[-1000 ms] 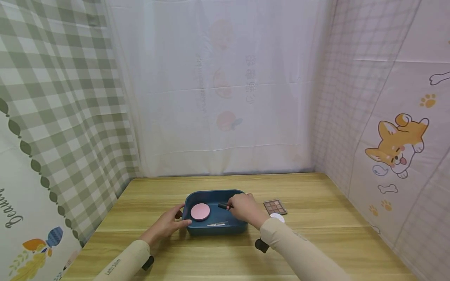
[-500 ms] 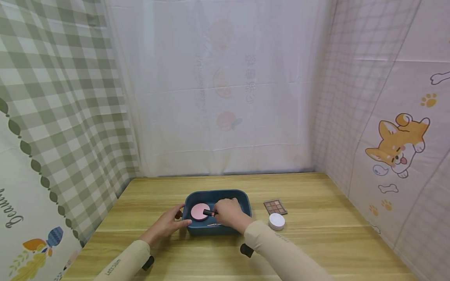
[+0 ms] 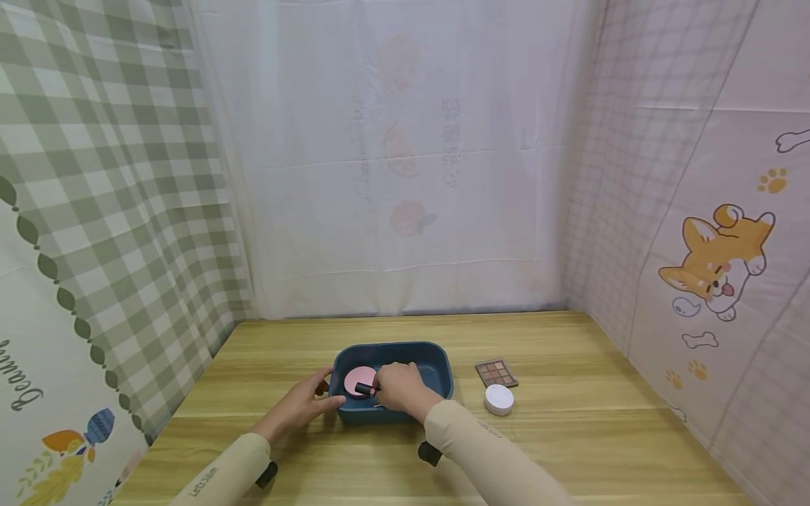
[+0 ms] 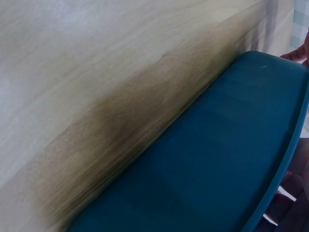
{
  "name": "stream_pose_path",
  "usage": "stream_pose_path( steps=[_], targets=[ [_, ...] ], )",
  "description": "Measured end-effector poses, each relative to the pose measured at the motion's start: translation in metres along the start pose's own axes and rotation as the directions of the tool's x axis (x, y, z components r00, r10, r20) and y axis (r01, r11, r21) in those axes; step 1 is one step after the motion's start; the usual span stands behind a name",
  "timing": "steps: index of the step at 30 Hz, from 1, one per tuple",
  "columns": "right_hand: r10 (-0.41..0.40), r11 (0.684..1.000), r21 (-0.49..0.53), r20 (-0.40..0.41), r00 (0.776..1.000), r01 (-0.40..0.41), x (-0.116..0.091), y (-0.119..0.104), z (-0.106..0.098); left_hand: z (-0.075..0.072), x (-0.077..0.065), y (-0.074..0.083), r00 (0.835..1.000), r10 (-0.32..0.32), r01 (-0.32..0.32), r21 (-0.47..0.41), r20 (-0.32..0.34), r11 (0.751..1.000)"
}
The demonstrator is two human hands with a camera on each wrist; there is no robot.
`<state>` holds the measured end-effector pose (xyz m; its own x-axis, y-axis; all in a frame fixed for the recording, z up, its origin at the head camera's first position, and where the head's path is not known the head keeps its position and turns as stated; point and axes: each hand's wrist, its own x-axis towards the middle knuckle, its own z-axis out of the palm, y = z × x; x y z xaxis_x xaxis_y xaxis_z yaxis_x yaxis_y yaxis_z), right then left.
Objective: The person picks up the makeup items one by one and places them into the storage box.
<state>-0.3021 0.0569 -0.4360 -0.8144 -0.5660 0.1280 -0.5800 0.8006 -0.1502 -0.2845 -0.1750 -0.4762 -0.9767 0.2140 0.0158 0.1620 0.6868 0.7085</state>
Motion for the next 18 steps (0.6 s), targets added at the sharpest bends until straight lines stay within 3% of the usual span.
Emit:
stream_pose_path(
  steps=[3, 11, 18],
  targets=[
    [0.008, 1.0, -0.004, 0.011, 1.0, -0.008, 0.002, 0.0, 0.002, 0.0, 0.0, 0.0, 1.0, -0.008, 0.008, 0.005, 0.007, 1.0],
    [0.006, 1.0, 0.006, 0.039, 0.999, -0.007, 0.007, -0.002, 0.006, -0.004, -0.002, 0.003, 0.999, 0.049, -0.049, 0.018, 0.01, 0.999],
    [0.005, 1.0, 0.012, 0.077, 0.997, -0.006, 0.011, -0.005, 0.009, -0.004, -0.003, 0.002, 0.999, 0.04, -0.041, 0.019, 0.027, 0.999]
  ],
)
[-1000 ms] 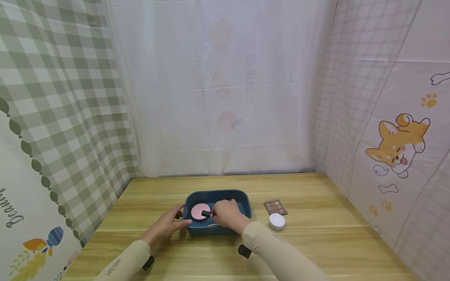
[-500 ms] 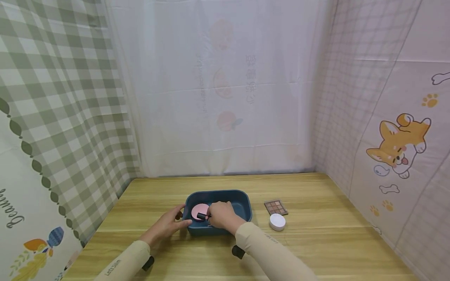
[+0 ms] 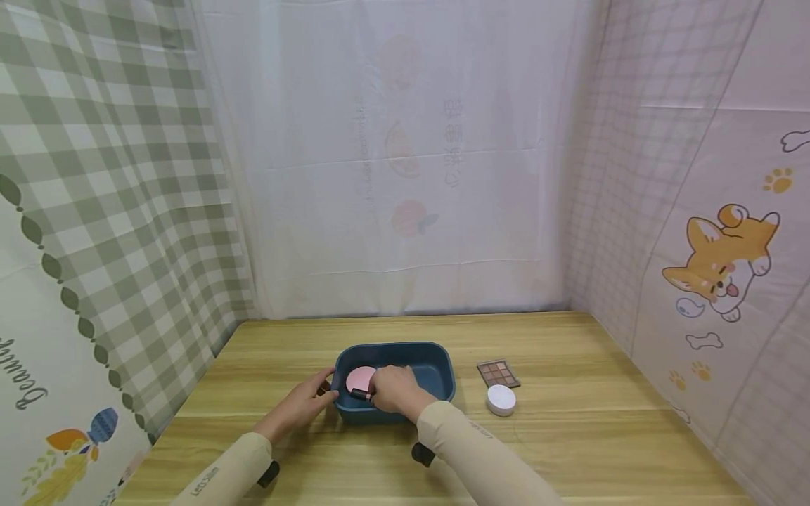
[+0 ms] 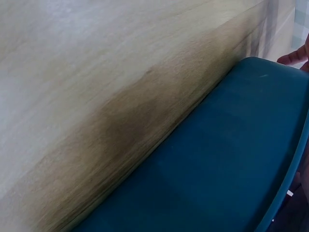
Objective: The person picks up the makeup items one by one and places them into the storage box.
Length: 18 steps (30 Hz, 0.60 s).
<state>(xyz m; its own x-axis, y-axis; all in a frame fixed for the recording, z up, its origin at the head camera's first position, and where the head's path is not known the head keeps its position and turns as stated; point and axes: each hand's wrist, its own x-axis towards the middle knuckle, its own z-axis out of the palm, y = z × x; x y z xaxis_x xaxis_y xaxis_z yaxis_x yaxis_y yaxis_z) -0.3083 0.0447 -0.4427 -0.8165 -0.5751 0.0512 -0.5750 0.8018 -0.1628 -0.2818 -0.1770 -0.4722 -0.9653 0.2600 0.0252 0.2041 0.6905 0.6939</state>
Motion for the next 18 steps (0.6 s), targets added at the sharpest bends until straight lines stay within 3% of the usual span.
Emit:
stream_pose_path(
  steps=[18],
  targets=[
    [-0.033, 0.998, 0.054, 0.067, 0.997, 0.029, 0.014, -0.006, 0.008, 0.002, -0.001, -0.002, 1.0, 0.02, -0.02, 0.009, -0.006, 1.0]
  ],
)
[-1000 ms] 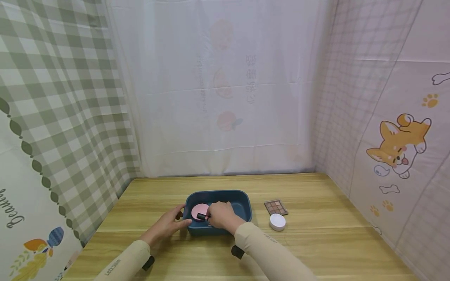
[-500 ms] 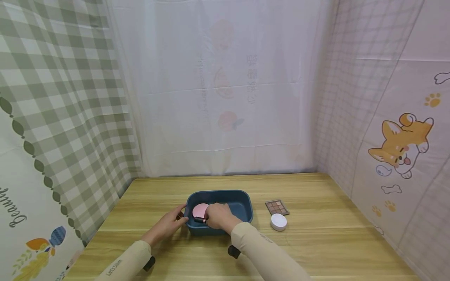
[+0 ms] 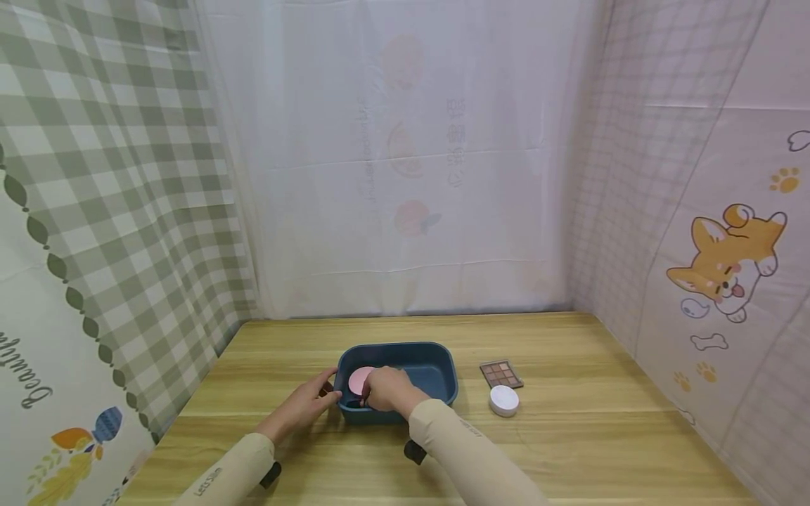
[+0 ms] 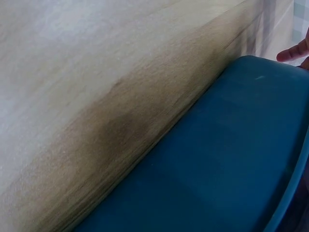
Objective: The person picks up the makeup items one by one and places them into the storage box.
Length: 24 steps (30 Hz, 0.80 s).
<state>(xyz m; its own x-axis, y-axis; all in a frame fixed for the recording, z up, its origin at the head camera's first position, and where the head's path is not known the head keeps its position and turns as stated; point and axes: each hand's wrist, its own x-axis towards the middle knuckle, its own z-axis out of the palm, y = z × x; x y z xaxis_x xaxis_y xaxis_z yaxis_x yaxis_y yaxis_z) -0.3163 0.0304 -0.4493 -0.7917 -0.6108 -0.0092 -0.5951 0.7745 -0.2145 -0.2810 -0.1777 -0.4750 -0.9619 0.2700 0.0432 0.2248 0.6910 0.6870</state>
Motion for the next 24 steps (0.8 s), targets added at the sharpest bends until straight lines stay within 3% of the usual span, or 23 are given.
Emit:
stream_pose_path(
  steps=[24],
  targets=[
    [0.056, 0.998, 0.035, -0.021, 0.998, -0.056, -0.006, 0.01, -0.01, 0.0, 0.003, -0.002, 1.0, -0.014, 0.014, 0.008, -0.009, 1.0]
  ],
)
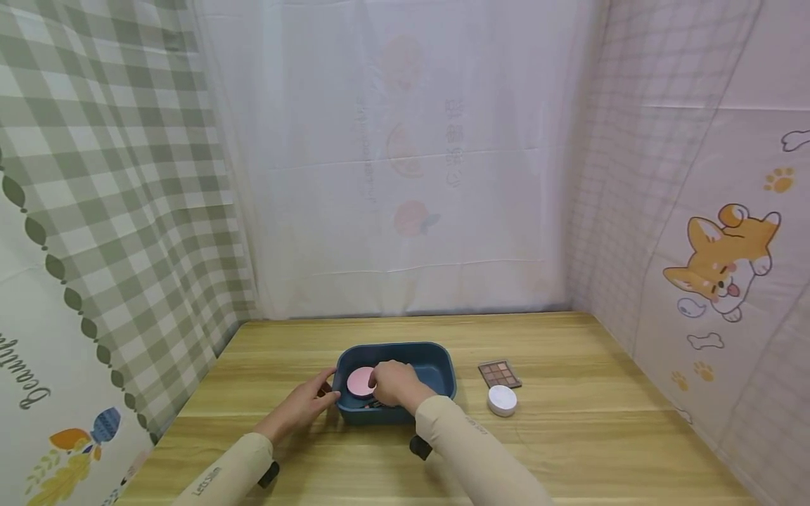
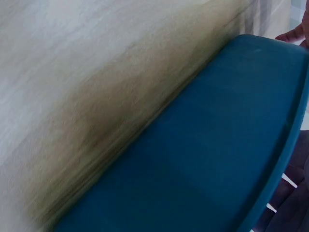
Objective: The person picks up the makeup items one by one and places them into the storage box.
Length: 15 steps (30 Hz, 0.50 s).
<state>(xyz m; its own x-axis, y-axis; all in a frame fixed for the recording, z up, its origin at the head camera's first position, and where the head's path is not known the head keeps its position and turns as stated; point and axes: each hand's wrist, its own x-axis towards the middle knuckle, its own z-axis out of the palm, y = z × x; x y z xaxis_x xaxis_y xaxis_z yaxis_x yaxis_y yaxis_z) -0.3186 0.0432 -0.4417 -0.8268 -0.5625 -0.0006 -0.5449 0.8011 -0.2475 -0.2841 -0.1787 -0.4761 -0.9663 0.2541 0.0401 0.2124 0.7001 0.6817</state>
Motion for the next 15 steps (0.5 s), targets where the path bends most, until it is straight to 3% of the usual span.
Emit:
stream_pose_path(
  steps=[6, 15],
  targets=[
    [0.003, 1.0, 0.027, -0.006, 1.0, -0.003, -0.006, 0.004, -0.006, -0.001, 0.0, -0.001, 1.0, -0.004, 0.004, 0.001, 0.013, 1.0],
    [-0.015, 0.999, 0.038, -0.078, 0.997, 0.018, -0.021, 0.011, -0.02, -0.001, 0.001, -0.002, 1.0, 0.01, -0.01, 0.025, 0.011, 1.0]
  ],
)
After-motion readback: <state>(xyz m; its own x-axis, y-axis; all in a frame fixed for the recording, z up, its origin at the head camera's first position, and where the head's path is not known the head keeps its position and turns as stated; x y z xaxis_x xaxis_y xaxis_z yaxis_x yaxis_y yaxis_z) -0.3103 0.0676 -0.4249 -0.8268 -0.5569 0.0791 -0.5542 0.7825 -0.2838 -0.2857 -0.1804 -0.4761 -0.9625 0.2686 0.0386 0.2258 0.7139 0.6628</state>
